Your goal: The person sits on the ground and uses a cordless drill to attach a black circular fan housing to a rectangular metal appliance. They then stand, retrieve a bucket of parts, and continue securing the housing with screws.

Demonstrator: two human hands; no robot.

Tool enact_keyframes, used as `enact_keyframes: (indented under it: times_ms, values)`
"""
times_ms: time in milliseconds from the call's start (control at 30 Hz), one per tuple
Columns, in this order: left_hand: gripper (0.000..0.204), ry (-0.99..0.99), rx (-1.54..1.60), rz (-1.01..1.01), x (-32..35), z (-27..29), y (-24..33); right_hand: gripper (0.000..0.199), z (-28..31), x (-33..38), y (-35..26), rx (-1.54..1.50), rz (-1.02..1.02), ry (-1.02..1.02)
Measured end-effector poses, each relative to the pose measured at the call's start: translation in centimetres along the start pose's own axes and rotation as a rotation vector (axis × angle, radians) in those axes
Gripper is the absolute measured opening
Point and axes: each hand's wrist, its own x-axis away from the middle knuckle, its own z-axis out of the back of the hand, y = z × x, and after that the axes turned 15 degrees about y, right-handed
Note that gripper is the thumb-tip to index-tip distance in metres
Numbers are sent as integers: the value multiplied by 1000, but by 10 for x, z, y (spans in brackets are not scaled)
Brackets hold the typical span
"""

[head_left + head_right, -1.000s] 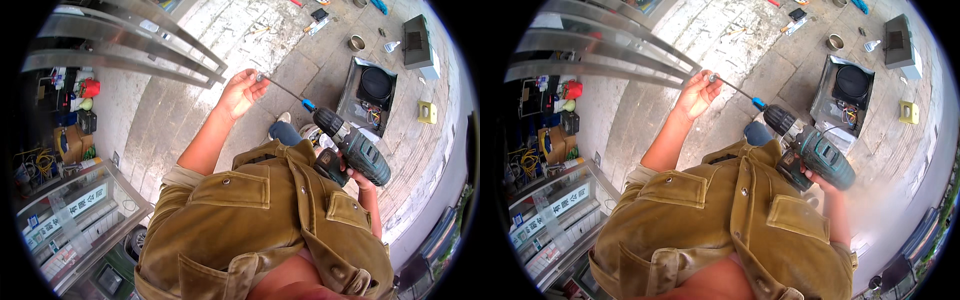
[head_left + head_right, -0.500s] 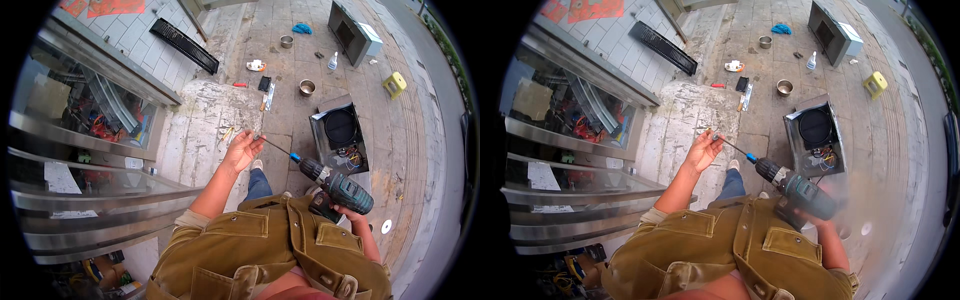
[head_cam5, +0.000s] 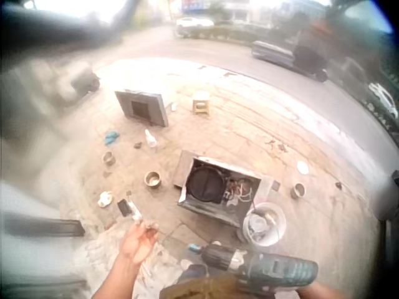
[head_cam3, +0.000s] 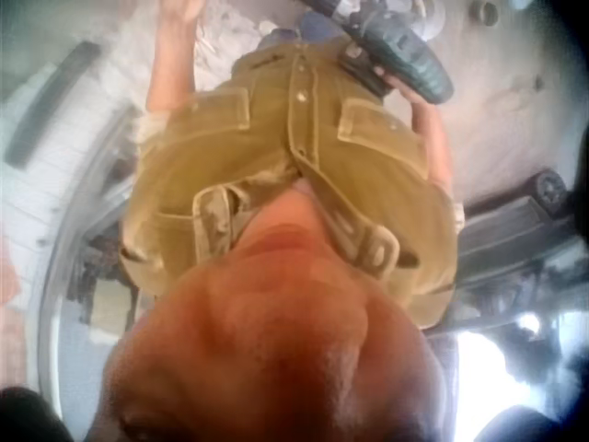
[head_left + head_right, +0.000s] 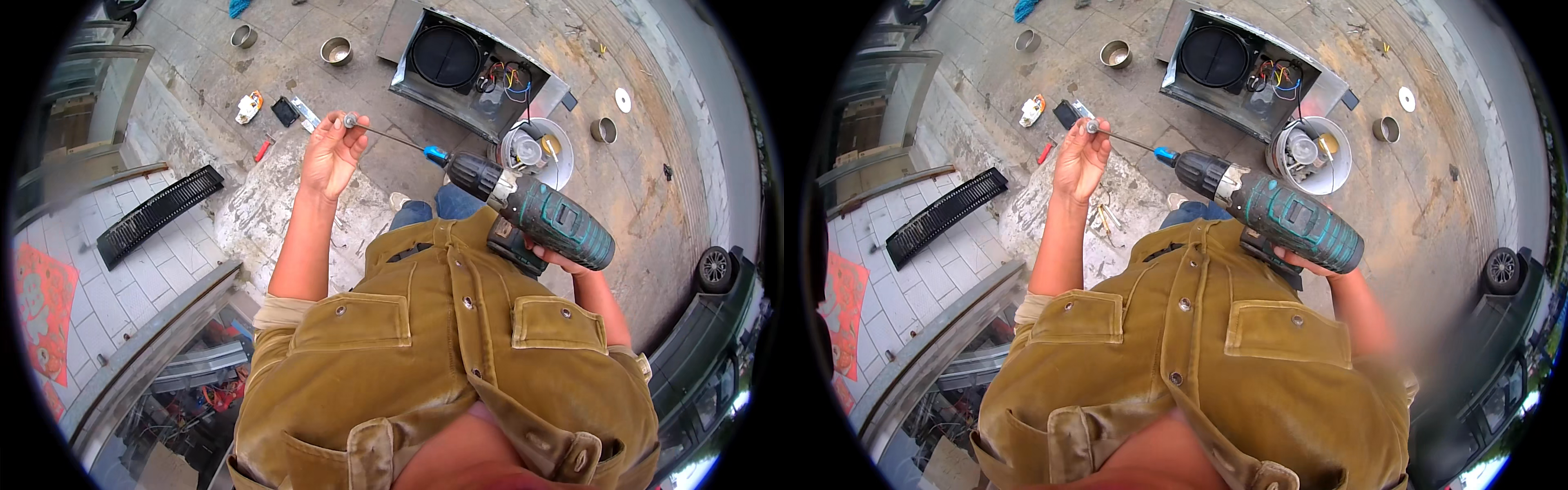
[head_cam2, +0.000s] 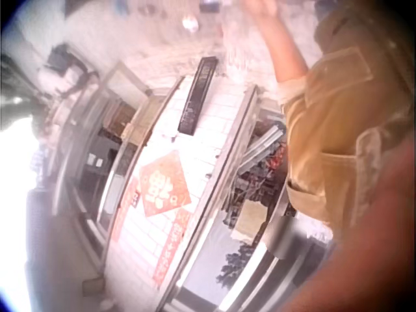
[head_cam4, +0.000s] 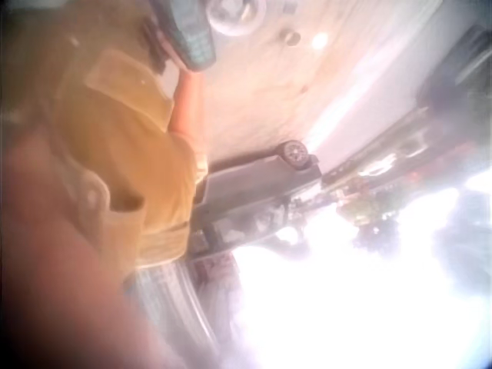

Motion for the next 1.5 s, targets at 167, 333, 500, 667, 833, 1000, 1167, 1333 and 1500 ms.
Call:
enact_keyframes:
  times_ms: [167,333,500,667,833,1000,1167,1333,1500]
  values:
    - [8,-63,-93,84,-50,-28,3,32,-3,4,-6,9,-168,163]
    - [8,-79,-166,103,-87,-56,8,37,10,-16,15,-7,-133,178]
    - [7,-97,-219,158,-121,-71,11,40,4,-33,9,-256,-197,298]
    - [8,-199,-271,316,-170,-88,15,46,-17,-49,-8,-359,-293,453]
    - [13,-245,-297,526,-228,-84,27,48,-62,-60,-2,-156,-318,558]
    - [14,-283,-343,690,-284,-75,54,51,-146,-103,-26,-392,-445,754]
    - [12,-318,-515,780,-313,-80,73,46,-215,-125,-38,-466,-434,931]
    - [9,-359,-616,935,-306,-85,41,52,-281,-76,-7,-183,-406,1073]
    - [10,-385,-662,1039,-284,-82,-10,78,-327,-49,24,-347,-520,1191]
